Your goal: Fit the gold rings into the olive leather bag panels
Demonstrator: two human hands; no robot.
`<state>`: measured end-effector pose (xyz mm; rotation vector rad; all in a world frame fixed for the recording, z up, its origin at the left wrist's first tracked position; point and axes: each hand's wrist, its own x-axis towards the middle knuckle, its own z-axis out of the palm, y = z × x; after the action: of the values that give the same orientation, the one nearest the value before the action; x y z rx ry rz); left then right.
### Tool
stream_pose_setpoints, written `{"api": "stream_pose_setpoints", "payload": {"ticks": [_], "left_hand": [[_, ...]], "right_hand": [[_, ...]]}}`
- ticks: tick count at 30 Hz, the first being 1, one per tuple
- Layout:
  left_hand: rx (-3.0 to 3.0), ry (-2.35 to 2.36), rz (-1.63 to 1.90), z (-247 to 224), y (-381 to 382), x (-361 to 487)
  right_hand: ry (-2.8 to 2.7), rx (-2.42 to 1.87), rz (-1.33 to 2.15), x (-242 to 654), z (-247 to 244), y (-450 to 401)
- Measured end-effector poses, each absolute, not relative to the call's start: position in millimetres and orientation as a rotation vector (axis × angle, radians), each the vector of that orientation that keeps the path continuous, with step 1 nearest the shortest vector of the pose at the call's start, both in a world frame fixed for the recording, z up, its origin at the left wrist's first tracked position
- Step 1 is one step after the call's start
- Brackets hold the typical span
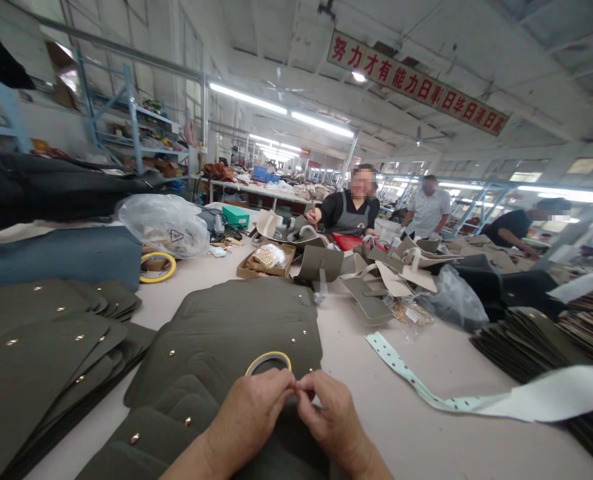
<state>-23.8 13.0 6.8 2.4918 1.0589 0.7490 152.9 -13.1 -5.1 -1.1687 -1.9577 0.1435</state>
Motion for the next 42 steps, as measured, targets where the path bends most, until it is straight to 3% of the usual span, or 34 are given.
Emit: {"api": "stream_pose_setpoints", "payload": {"ticks": [3, 9, 14, 21, 29, 42], "left_hand": [[2.619, 1.105, 0.765, 7, 11, -24], [2.764, 1.067, 0.877, 13, 5, -24], [2.764, 1.268, 0.610, 10, 9, -21], [2.794, 1.318, 0.386, 6, 15, -22], [2.757, 1.314, 0.288, 12, 17, -26], [2.686, 1.301, 0.304, 10, 20, -28]], "right_hand": [[-1.825, -1.270, 0.327, 147, -2, -15], [-1.294, -1.351, 1.010, 142, -2, -4], [-1.095, -1.438, 1.172, 165, -7, 9], [-1.442, -1.545, 1.070, 177, -10, 2], [-1.883, -1.574, 0.683, 170, -5, -2], [-2.057, -1.437, 0.508, 166, -13, 1]]}}
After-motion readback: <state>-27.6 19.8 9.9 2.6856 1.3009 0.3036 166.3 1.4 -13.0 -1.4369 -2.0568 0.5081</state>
